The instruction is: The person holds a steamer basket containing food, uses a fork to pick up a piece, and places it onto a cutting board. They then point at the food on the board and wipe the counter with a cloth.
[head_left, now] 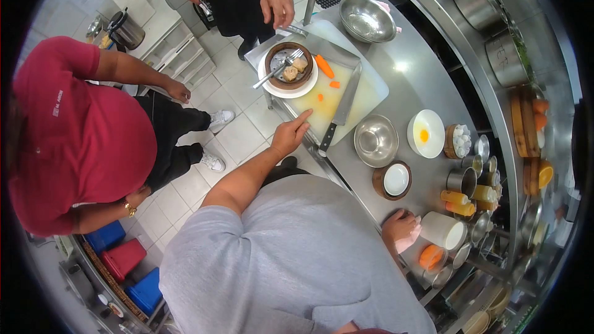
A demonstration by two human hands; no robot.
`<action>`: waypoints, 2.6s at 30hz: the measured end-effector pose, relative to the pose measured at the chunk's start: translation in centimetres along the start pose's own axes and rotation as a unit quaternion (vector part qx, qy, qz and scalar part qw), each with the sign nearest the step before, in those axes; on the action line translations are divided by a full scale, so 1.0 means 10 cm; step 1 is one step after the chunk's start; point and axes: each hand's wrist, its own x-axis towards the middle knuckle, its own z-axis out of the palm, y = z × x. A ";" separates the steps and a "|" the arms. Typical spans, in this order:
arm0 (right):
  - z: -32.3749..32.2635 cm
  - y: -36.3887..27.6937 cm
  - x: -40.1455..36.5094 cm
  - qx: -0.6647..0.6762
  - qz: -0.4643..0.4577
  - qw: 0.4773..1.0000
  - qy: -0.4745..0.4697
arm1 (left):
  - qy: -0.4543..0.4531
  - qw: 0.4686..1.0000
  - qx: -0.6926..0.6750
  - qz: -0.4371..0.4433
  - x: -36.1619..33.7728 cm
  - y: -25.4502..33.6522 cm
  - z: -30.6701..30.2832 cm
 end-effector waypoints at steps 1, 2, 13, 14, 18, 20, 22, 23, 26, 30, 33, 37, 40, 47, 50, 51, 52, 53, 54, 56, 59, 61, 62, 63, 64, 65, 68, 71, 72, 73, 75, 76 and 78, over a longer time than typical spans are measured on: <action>0.01 0.00 0.00 -0.001 0.000 1.000 -0.002 | 0.002 1.000 0.001 0.003 0.00 -0.01 0.00; 0.01 0.00 0.00 -0.003 0.001 1.000 -0.003 | 0.002 1.000 0.001 0.003 0.00 0.00 0.00; -0.01 0.02 0.02 0.006 0.005 0.999 -0.042 | -0.007 1.000 0.006 -0.009 -0.01 -0.01 0.00; 0.01 0.03 0.01 0.006 0.002 0.999 -0.032 | -0.007 1.000 0.006 -0.009 -0.01 -0.01 0.00; 0.04 0.05 0.00 -0.001 -0.026 0.999 0.022 | -0.007 1.000 0.004 -0.011 -0.01 0.00 0.01; 0.01 0.06 0.02 -0.007 -0.029 0.999 -0.018 | -0.007 1.000 0.007 -0.013 0.00 0.01 0.00; 0.03 0.07 0.01 -0.008 -0.026 1.000 -0.012 | -0.010 1.000 0.011 -0.010 0.00 0.01 -0.02; 0.04 0.06 0.01 -0.010 -0.024 1.000 -0.006 | -0.010 1.000 0.010 -0.010 -0.01 0.01 -0.01; 0.08 0.08 0.01 -0.015 -0.024 1.000 -0.004 | -0.009 1.000 -0.001 -0.013 -0.01 0.01 -0.01; 0.10 0.11 0.02 0.000 -0.006 0.999 -0.039 | -0.003 1.000 0.005 -0.003 -0.01 -0.04 0.01; 0.08 0.10 0.02 0.002 -0.013 0.999 -0.036 | -0.002 1.000 0.003 0.000 -0.01 -0.05 0.02; 0.05 0.06 0.00 -0.002 0.000 1.000 -0.031 | -0.009 1.000 -0.001 -0.006 -0.01 -0.03 0.00; 0.02 0.03 0.01 -0.006 0.009 0.999 -0.036 | -0.017 1.000 0.000 -0.017 -0.01 -0.05 0.01; 0.11 0.08 0.00 -0.006 -0.015 1.000 0.005 | -0.001 1.000 -0.001 0.007 0.00 -0.01 -0.01; 0.04 0.08 0.01 -0.006 -0.026 0.999 -0.020 | -0.010 1.000 0.005 -0.003 0.00 -0.01 -0.02; 0.06 0.09 0.01 -0.006 -0.026 0.999 -0.020 | -0.005 1.000 0.000 0.002 0.00 -0.01 -0.01; 0.06 0.09 0.02 -0.008 -0.024 0.999 -0.026 | 0.000 1.000 -0.005 0.008 0.00 -0.02 0.00; 0.05 0.08 0.02 -0.009 -0.021 0.999 -0.032 | 0.000 1.000 -0.005 0.007 0.00 -0.01 0.00; 0.05 0.07 0.02 -0.009 -0.021 0.999 -0.032 | -0.001 1.000 -0.005 0.004 0.00 -0.01 0.00; 0.03 0.06 0.03 0.009 0.008 0.998 -0.058 | -0.001 1.000 -0.005 0.001 0.00 -0.01 0.00; 0.07 0.07 0.02 0.002 0.000 0.999 -0.040 | 0.005 1.000 -0.019 0.002 0.00 0.01 0.00; 0.08 0.08 0.01 0.001 -0.002 1.000 -0.031 | 0.001 1.000 -0.014 -0.009 0.00 0.02 -0.01; 0.08 0.07 0.01 -0.001 -0.003 1.000 -0.022 | 0.001 1.000 -0.014 -0.009 0.00 0.01 -0.01; 0.08 0.07 0.00 -0.001 -0.002 1.000 -0.022 | 0.001 1.000 -0.012 -0.006 0.00 0.00 0.00; 0.07 0.06 0.00 -0.002 -0.008 1.000 -0.008 | 0.001 1.000 -0.010 -0.003 0.00 -0.01 0.00; 0.04 0.03 0.00 -0.004 -0.014 1.000 0.007 | 0.001 1.000 -0.010 -0.003 0.00 -0.01 0.00; -0.09 -0.03 0.01 -0.026 -0.028 0.999 0.002 | 0.002 1.000 -0.020 0.000 0.00 -0.02 0.00; -0.27 -0.13 0.02 -0.021 -0.032 0.999 -0.013 | 0.002 1.000 -0.010 0.002 0.00 -0.03 0.01; -0.21 -0.10 0.02 -0.021 -0.032 0.999 -0.013 | -0.002 1.000 -0.007 0.000 0.00 -0.04 0.01; -0.15 -0.08 0.01 -0.007 -0.026 1.000 -0.003 | -0.005 1.000 -0.003 -0.002 0.00 -0.03 0.01; -0.04 -0.01 0.00 0.007 -0.020 1.000 0.006 | -0.008 1.000 -0.003 -0.005 -0.01 -0.02 0.00; -0.02 0.01 0.00 0.002 -0.021 1.000 0.007 | -0.011 1.000 -0.003 -0.008 -0.01 -0.01 -0.01; -0.01 0.01 0.01 -0.004 -0.022 1.000 0.008 | -0.008 1.000 -0.005 -0.004 -0.01 -0.03 0.00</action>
